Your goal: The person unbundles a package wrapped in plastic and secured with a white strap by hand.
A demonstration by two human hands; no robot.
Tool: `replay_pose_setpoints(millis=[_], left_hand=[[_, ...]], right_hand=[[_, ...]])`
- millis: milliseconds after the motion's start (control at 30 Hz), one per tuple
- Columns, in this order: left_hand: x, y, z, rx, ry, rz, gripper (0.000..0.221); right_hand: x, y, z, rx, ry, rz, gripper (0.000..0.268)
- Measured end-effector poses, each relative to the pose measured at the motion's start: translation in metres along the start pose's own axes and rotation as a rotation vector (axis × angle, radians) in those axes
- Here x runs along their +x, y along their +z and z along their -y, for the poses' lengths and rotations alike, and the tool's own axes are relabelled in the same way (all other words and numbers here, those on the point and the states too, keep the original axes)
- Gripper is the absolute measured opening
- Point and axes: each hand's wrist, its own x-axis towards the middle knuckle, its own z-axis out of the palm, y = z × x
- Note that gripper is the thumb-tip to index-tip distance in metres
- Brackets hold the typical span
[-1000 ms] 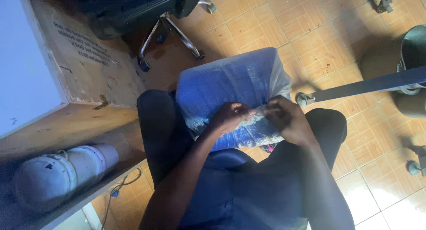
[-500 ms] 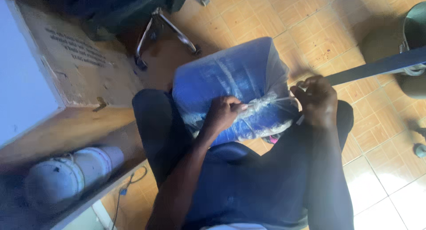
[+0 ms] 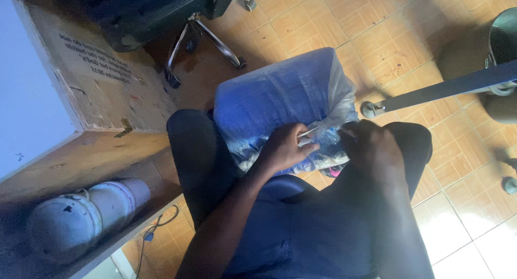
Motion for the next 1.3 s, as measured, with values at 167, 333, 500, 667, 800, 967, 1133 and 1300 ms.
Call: replay_pose_setpoints(millis=[167, 333, 500, 667, 800, 967, 1133, 1300], left_hand=[[0.0, 0.043, 0.024, 0.177, 0.053, -0.162, 0.037], [0.002, 0.074, 0.024, 0.398, 0.133, -0.577, 0.018], [0.003, 0.068, 0.012, 0.435, 0.088, -0.663, 0.009], [0.004, 0.045, -0.012, 0.115, -0.141, -0.34, 0.021], [0.004, 0.056, -0.005, 0.177, -0.057, -0.447, 0.019], [0.002, 0.062, 0.002, 0.348, 0.093, -0.562, 0.012], [0.006, 0.065, 0.013, 0.411, 0.152, -0.617, 0.011], [0.005, 0.066, 0.018, 0.503, 0.224, -0.672, 0.024]], right_hand=[[-0.011, -0.014, 0.071, -0.376, -0.115, 0.244, 0.023], [-0.019, 0.024, 0.052, -0.265, -0.261, 0.132, 0.019], [0.002, 0.007, 0.045, -0.294, -0.463, 0.049, 0.019], [0.015, 0.042, 0.003, 0.132, -0.487, -0.217, 0.009], [0.027, 0.048, -0.005, 0.353, -0.364, -0.196, 0.011], [0.034, 0.055, -0.005, 0.429, -0.305, -0.21, 0.011], [0.036, 0.054, 0.002, 0.392, -0.218, -0.22, 0.012], [0.044, 0.061, -0.002, 0.324, -0.142, -0.233, 0.01]])
